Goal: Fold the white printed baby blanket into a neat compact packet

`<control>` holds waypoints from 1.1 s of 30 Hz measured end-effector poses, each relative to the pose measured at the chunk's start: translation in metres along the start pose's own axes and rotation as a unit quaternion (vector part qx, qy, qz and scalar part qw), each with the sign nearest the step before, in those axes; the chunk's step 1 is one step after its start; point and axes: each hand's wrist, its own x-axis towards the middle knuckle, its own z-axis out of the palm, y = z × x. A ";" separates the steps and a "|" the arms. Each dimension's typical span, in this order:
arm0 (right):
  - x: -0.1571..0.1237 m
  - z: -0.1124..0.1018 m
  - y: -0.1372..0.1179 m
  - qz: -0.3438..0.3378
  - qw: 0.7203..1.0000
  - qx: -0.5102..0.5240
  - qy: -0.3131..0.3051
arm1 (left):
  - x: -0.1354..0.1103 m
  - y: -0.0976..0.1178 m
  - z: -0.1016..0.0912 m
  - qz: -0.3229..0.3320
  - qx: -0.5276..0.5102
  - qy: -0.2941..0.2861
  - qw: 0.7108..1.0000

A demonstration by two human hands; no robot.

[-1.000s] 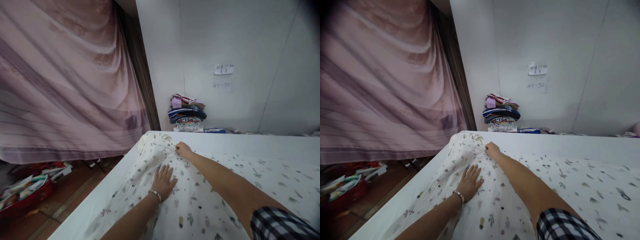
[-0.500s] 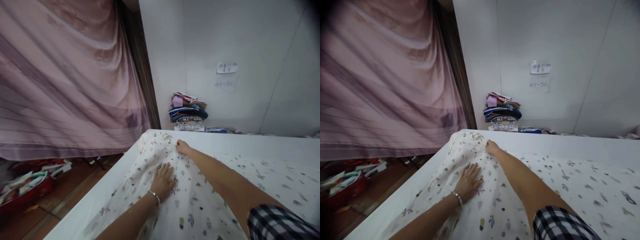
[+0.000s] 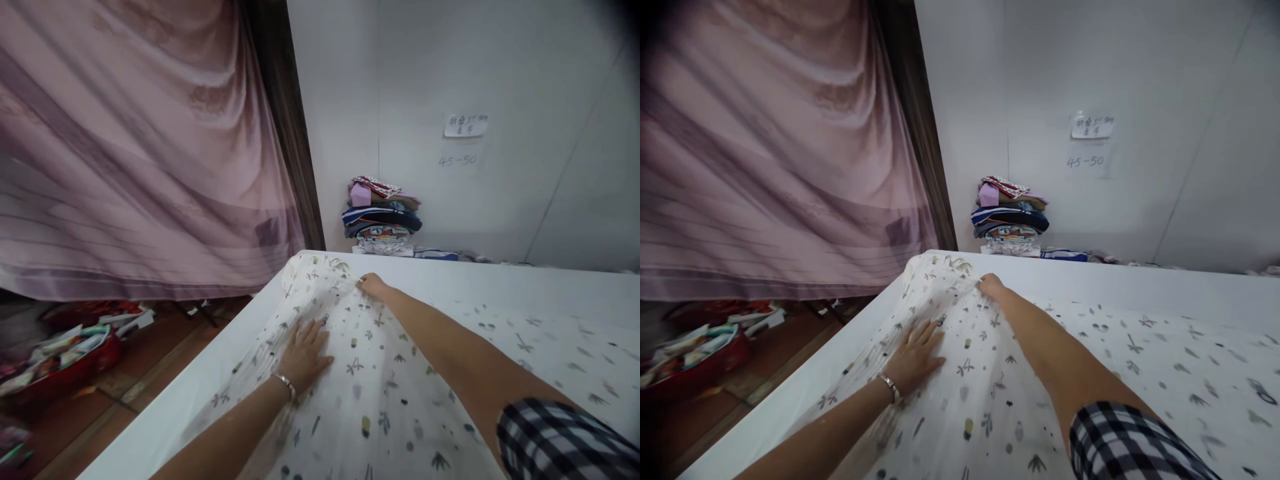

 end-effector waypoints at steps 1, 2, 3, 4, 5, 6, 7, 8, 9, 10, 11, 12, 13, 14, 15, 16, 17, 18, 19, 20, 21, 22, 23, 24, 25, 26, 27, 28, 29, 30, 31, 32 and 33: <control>-0.001 -0.001 0.001 0.000 1.000 0.003 -0.007 | -0.004 -0.011 0.000 0.002 0.006 0.000 1.000; -0.003 -0.003 0.001 0.000 1.000 0.005 -0.010 | -0.009 -0.023 0.000 0.004 0.010 0.002 1.000; -0.005 -0.004 0.002 0.000 1.000 0.007 -0.012 | -0.013 -0.033 -0.001 0.003 0.013 0.007 1.000; -0.007 -0.006 0.002 0.000 1.000 0.009 -0.012 | -0.018 -0.042 -0.003 -0.001 0.015 0.017 1.000; -0.009 -0.007 0.002 0.001 1.000 0.010 -0.010 | -0.021 -0.047 -0.004 -0.008 0.015 0.031 0.999; -0.010 -0.007 0.002 0.002 1.000 0.010 -0.008 | -0.025 -0.050 -0.007 -0.017 0.013 0.048 0.999; -0.012 -0.007 0.001 0.002 1.000 0.009 -0.006 | -0.027 -0.048 -0.009 -0.026 0.011 0.066 0.997; -0.013 -0.007 0.001 0.001 1.000 0.008 -0.002 | -0.029 -0.044 -0.011 -0.028 0.008 0.081 0.996; -0.014 -0.006 0.000 -0.001 1.000 0.005 0.002 | -0.031 -0.038 -0.013 -0.017 0.006 0.088 0.996; -0.014 -0.005 -0.001 -0.003 1.000 0.001 0.007 | -0.031 -0.032 -0.015 0.003 0.006 0.086 0.996; -0.015 -0.005 -0.002 -0.006 1.000 -0.002 0.012 | -0.032 -0.027 -0.017 0.028 0.004 0.073 0.997; -0.014 -0.004 -0.003 -0.007 1.000 -0.006 0.016 | -0.032 -0.023 -0.019 0.048 0.000 0.050 0.998; -0.014 -0.004 -0.003 -0.008 1.000 -0.009 0.019 | -0.032 -0.021 -0.023 0.051 -0.003 0.022 0.998; -0.013 -0.004 -0.003 -0.006 1.000 -0.012 0.020 | -0.031 -0.021 -0.027 0.028 -0.001 -0.007 1.000; -0.012 -0.005 -0.004 -0.004 1.000 -0.013 0.019 | -0.030 -0.022 -0.032 -0.016 0.008 -0.027 0.999; -0.011 -0.005 -0.004 -0.002 1.000 -0.014 0.018 | -0.027 -0.022 -0.037 -0.064 0.021 -0.035 0.997; -0.010 -0.005 -0.003 0.000 1.000 -0.014 0.017 | -0.024 -0.020 -0.041 -0.101 0.032 -0.031 0.994; -0.008 -0.005 -0.003 0.002 1.000 -0.013 0.017 | -0.020 -0.015 -0.044 -0.112 0.034 -0.019 0.993; -0.007 -0.005 -0.003 0.004 1.000 -0.013 0.017 | -0.016 -0.006 -0.046 -0.095 0.024 -0.006 0.995; -0.006 -0.004 -0.003 0.005 1.000 -0.011 0.017 | -0.013 0.006 -0.046 -0.055 0.003 0.002 0.998; -0.006 -0.004 -0.003 0.006 1.000 -0.010 0.016 | -0.012 0.021 -0.044 -0.004 -0.025 -0.004 1.000; -0.006 -0.004 -0.003 0.007 1.000 -0.009 0.014 | -0.014 0.037 -0.041 0.037 -0.050 -0.025 0.998; -0.006 -0.004 -0.003 0.008 1.000 -0.008 0.012 | -0.019 0.053 -0.037 0.066 -0.068 -0.059 0.994; -0.007 -0.004 -0.003 0.009 1.000 -0.007 0.009 | -0.028 0.067 -0.033 0.086 -0.082 -0.096 0.988; -0.008 -0.005 -0.002 0.011 1.000 -0.005 0.006 | -0.040 0.079 -0.030 0.099 -0.091 -0.128 0.983; -0.009 -0.005 -0.002 0.012 1.000 -0.002 0.003 | -0.056 0.087 -0.027 0.105 -0.097 -0.151 0.978; -0.011 -0.006 -0.001 0.014 1.000 0.002 0.001 | -0.074 0.093 -0.025 0.107 -0.101 -0.160 0.976; -0.012 -0.006 -0.001 0.016 1.000 0.006 -0.001 | -0.092 0.096 -0.024 0.107 -0.104 -0.160 0.976; -0.013 -0.006 -0.001 0.018 1.000 0.010 -0.002 | -0.111 0.097 -0.024 0.109 -0.107 -0.163 0.975; -0.014 -0.006 -0.001 0.020 1.000 0.013 -0.003 | -0.129 0.098 -0.025 0.111 -0.110 -0.172 0.973; -0.016 -0.005 -0.001 0.021 1.000 0.016 -0.004 | -0.144 0.100 -0.026 0.113 -0.110 -0.188 0.969; -0.017 -0.005 -0.002 0.022 1.000 0.018 -0.004 | -0.157 0.102 -0.028 0.111 -0.108 -0.205 0.966; -0.018 -0.004 -0.002 0.023 1.000 0.019 -0.003 | -0.166 0.106 -0.031 0.107 -0.105 -0.220 0.964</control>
